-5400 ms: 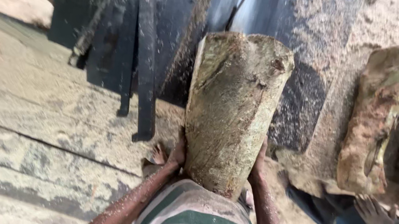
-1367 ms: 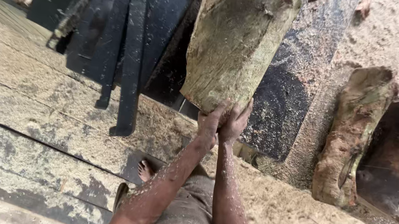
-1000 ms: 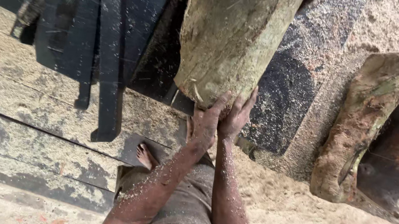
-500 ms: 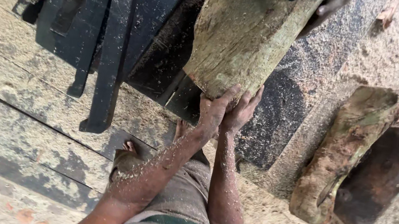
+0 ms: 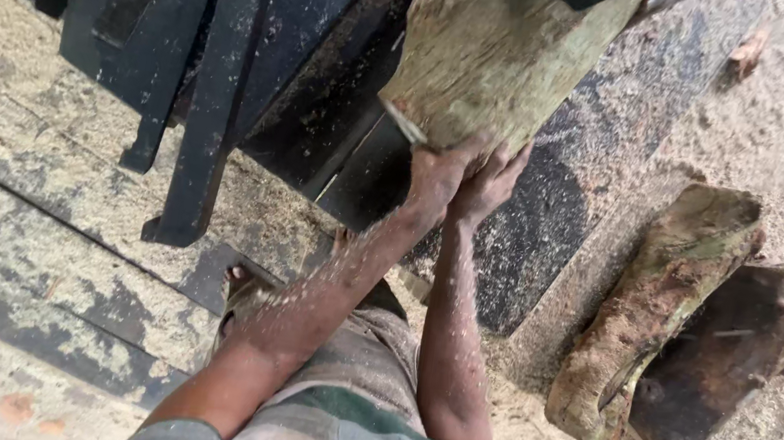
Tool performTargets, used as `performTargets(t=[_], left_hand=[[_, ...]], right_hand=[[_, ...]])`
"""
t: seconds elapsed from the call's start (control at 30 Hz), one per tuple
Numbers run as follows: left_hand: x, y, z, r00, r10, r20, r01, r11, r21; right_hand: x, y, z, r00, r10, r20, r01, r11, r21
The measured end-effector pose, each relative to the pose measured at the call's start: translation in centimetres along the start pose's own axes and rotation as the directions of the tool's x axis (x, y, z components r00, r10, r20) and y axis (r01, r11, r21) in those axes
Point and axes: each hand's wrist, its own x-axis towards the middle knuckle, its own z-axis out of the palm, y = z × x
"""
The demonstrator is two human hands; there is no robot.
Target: The person operates a large power saw to cut logs and wood planks into thinner sections by manually feeding them through the blade and clearing the cut pieces.
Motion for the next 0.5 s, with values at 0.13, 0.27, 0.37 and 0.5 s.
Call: performTargets(t=[0.13,0.27,0.37,0.5], left_hand=[[2.5,-1.2,0.6,0.996,-0.058,-0.075,0.065,0.993,0.098],[5.5,-1.5,2.2,0.984,-0.111,-0.138,0.125,0.988,0.094],[6.8,-0.7,4.1,0.981,-0.099,-0.167,0.104,0.994,0.022],[4.5,-0.1,3.7,0.991,-0.026,0.129,0.049,0.982,-0.181]], right_hand=[[1.5,-0.3,0.6,1.000,-0.001,-0.028,0.002,0.999,0.037],[4.5,0.5,1.7,0.999,-0.031,-0.040,0.031,1.000,-0.003],[6.6,1.1,2.7,0.973,-0.214,-0.086,0.209,0.976,-0.061],[8.6,1.3,3.2,0.995,-0.036,-0.090,0.040,0.999,0.037]])
